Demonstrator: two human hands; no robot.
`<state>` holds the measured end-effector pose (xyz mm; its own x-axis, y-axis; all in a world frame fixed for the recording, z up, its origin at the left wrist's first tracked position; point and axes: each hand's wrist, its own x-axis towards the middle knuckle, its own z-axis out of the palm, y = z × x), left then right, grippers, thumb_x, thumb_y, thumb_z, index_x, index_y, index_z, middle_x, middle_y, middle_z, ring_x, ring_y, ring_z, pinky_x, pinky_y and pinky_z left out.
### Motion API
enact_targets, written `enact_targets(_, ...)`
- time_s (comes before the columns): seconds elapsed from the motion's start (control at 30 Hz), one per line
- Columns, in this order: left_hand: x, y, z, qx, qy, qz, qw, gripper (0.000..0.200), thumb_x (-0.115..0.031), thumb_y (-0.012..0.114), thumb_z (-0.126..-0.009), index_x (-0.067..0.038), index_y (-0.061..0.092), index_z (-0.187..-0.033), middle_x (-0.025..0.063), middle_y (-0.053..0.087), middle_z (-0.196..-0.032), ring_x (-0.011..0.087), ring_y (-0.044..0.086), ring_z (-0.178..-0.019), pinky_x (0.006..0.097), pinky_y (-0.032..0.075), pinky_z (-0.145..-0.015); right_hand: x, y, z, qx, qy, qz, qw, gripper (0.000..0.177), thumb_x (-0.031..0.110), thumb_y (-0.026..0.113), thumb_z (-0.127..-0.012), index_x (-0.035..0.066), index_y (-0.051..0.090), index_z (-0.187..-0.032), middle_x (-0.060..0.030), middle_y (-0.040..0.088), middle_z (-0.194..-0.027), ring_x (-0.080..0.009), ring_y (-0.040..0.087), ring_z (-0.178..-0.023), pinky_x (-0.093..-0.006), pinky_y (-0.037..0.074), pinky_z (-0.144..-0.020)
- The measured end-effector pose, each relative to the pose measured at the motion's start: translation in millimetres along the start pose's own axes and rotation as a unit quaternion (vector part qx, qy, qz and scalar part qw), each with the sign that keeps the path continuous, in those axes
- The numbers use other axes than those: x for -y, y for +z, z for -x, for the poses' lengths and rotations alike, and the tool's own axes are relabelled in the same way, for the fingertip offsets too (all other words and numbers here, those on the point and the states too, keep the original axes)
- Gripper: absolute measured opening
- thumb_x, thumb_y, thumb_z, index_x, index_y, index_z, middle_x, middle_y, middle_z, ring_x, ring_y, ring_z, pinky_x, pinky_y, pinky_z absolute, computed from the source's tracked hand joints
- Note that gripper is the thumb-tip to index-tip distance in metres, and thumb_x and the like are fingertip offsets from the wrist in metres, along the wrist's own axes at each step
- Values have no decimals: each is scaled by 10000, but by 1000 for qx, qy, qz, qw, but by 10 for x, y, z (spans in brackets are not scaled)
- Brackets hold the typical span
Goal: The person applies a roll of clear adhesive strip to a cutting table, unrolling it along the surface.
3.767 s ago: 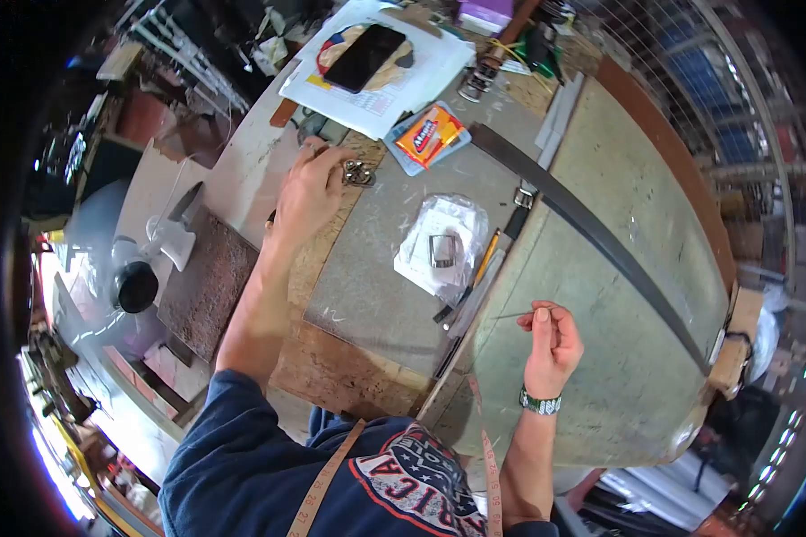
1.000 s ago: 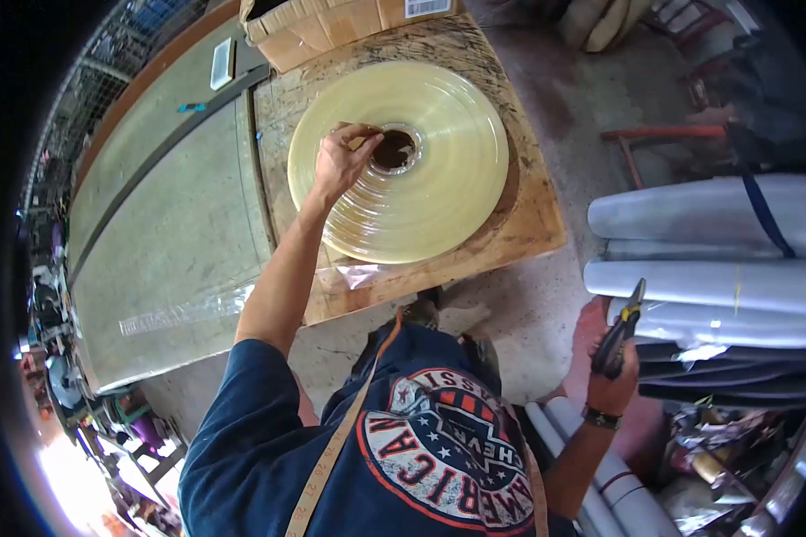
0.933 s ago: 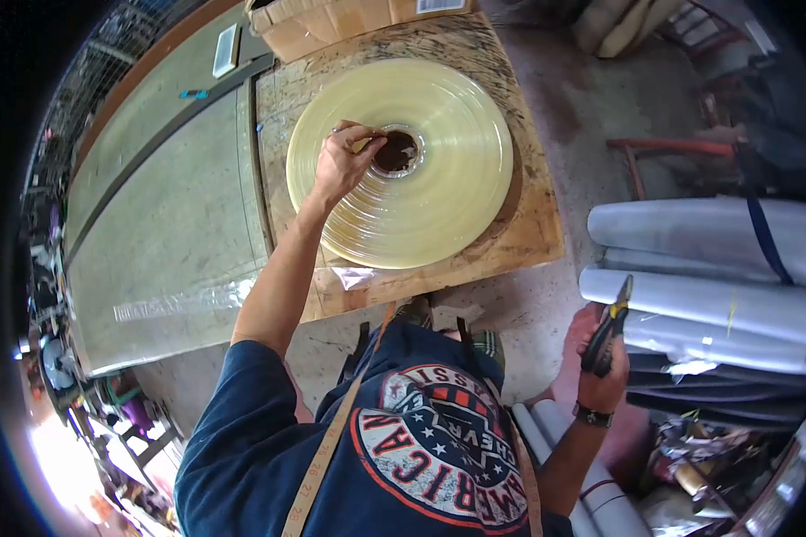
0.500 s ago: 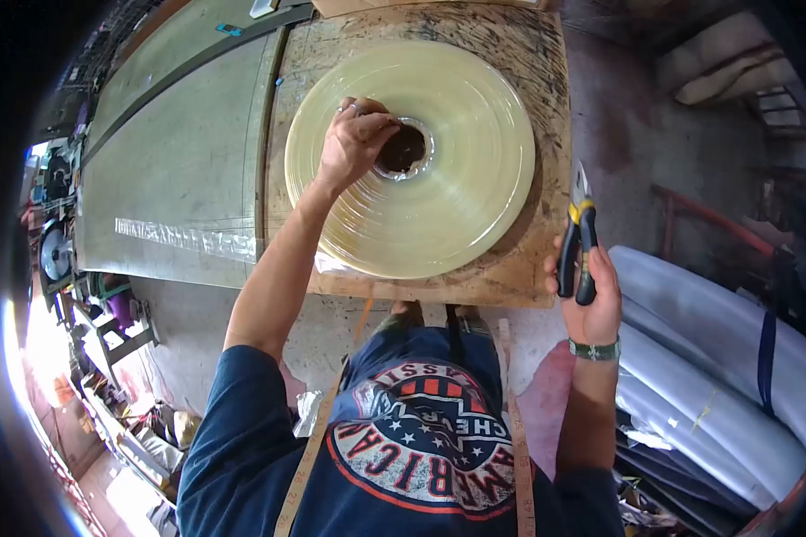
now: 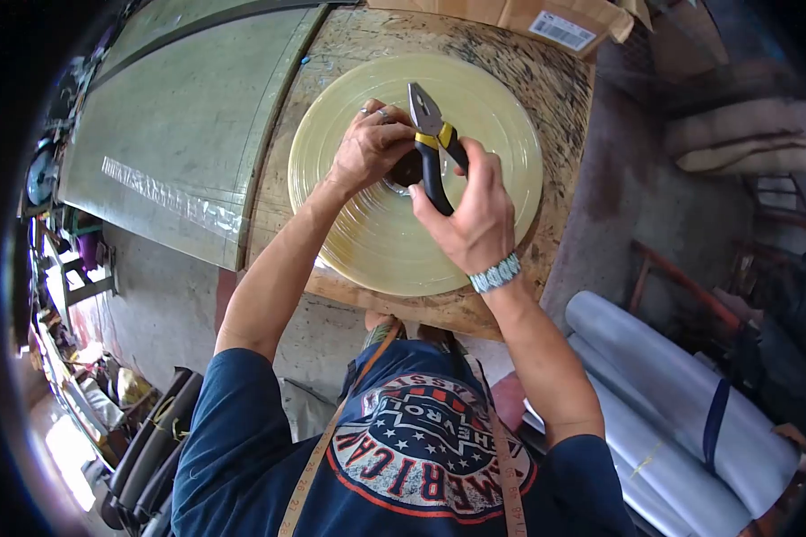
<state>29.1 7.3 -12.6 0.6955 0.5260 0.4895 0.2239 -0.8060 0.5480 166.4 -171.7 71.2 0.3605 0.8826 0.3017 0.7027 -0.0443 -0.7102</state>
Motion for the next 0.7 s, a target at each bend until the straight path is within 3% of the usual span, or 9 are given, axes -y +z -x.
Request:
enact_targets(0.07, -31, -27, -6, -5, 3, 0, 1000, 127, -119, 813, -793, -125, 810, -920, 18, 727, -1021, 282, 620, -1026, 419, 527, -890, -320, 277, 35, 69, 41, 66, 995, 783, 289, 872, -784, -17, 476, -1386, -180, 601, -1056, -336, 645, -891, -450, 535, -773)
enact_targets(0.17, -2, -4, 32, 0, -11, 12, 1000, 174, -144, 823, -782, -113, 802, -952, 34, 721, -1035, 290, 608, -1043, 420, 516, -931, -127, 141, -64, 64, 66, 34, 995, 770, 306, 867, -786, -27, 489, -1369, -167, 584, -1019, -325, 627, -854, -441, 528, -737)
enact_targets(0.27, 17, -9, 66, 3, -19, 11, 1000, 193, -141, 828, -777, -106, 797, -963, 41, 717, -1030, 299, 602, -1044, 421, 516, -942, 237, 17, -164, -12, 74, -71, 995, 752, 336, 857, -793, -31, 507, -1348, -159, 567, -987, -319, 596, -804, -441, 516, -701)
enact_targets(0.3, 28, -13, 60, 5, -20, 12, 1000, 194, -138, 829, -774, -106, 797, -963, 43, 717, -1030, 299, 603, -1046, 423, 515, -944, 139, 120, -101, -55, 24, -36, 998, 740, 362, 848, -804, -33, 517, -1336, -152, 557, -970, -308, 571, -766, -436, 504, -676)
enact_targets(0.4, 4, -12, 51, 1, -38, 17, 999, 177, -146, 838, -785, -75, 766, -930, 68, 705, -1053, 318, 598, -1065, 433, 510, -957, -223, 340, -63, 69, 31, 32, 997, 732, 370, 845, -813, -36, 522, -1330, -169, 580, -989, -306, 582, -765, -431, 502, -681)
enact_targets(0.5, -8, -34, 43, 8, -80, 18, 997, 208, -169, 845, -805, -49, 703, -899, 112, 668, -1118, 347, 579, -1116, 446, 494, -988, -61, 120, -88, 49, 93, 17, 994, 742, 352, 859, -808, -29, 516, -1343, -150, 592, -998, -269, 569, -751, -406, 498, -664)
enact_targets(0.63, -17, -44, 53, 19, -94, 31, 995, 211, -149, 837, -805, -30, 689, -896, 140, 628, -1204, 359, 550, -1170, 454, 473, -1024, 241, -7, -167, -95, -12, -126, 987, 775, 281, 893, -780, -7, 495, -1379, -87, 584, -999, -175, 515, -725, -343, 469, -607)
enact_targets(0.67, -25, -53, 47, 21, -98, 33, 994, 211, -152, 837, -806, -30, 688, -893, 142, 627, -1203, 362, 551, -1169, 455, 472, -1027, 212, 46, -122, -114, -46, -64, 990, 762, 303, 874, -793, -13, 494, -1373, -128, 596, -1010, -222, 563, -747, -382, 496, -630)
enact_targets(0.7, -22, -58, 42, 20, -101, 34, 994, 212, -155, 836, -807, -29, 688, -891, 144, 626, -1202, 366, 551, -1168, 456, 471, -1029, 47, 140, -101, -43, -42, 27, 998, 754, 315, 864, -797, -19, 497, -1364, -153, 602, -1016, -252, 588, -773, -403, 511, -657)
